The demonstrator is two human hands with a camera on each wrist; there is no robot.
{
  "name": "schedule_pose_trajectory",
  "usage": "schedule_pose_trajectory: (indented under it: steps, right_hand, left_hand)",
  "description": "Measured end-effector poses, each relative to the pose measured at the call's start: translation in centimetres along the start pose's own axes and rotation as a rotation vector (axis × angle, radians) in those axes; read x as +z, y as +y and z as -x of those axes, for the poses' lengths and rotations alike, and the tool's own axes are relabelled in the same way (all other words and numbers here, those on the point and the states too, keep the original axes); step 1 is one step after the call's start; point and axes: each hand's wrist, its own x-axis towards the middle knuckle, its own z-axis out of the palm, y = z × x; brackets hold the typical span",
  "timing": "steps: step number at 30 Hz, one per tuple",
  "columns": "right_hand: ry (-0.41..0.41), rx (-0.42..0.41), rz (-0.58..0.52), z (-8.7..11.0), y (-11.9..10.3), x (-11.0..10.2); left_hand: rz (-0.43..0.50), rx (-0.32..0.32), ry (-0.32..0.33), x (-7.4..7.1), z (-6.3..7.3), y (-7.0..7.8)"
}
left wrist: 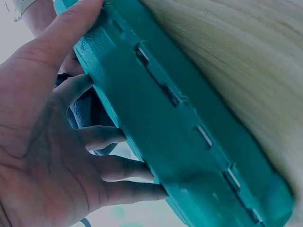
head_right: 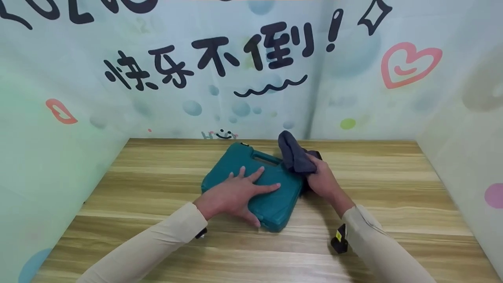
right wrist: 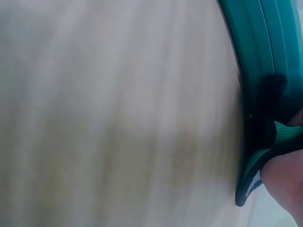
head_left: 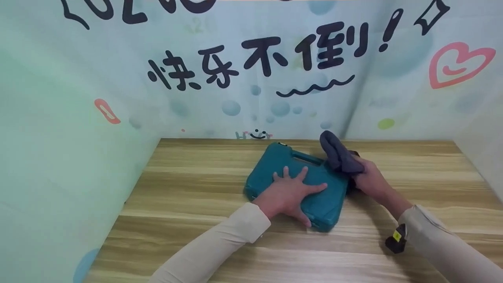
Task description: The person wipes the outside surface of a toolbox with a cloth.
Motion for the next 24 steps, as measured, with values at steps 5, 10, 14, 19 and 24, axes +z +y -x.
schedule_pose_trajectory:
  steps: [5,10,14,19,24]
  right_hand:
    - [0.013,0.051,-0.04,0.6,-0.4,0.8]
    - [0.045,0.075,-0.05,1.3,-0.7,1.0]
    - [0.053,0.092,-0.064,1.9,-0.8,1.1]
    - [0.047,0.106,-0.089,2.5,-1.1,1.2]
    - [0.053,0.118,-0.136,3.5,-1.7,1.7]
  left_hand:
    - [-0.027,-0.03,0.019,0.4,-0.1,1.0]
    - [-0.051,-0.068,0.029,0.6,-0.3,2.0]
    - [-0.096,-0.089,0.036,0.7,-0.6,2.7]
    - [-0.149,-0.121,0.047,0.8,-0.8,3.1]
    - [-0.209,-0.142,0.058,0.9,-1.2,3.2]
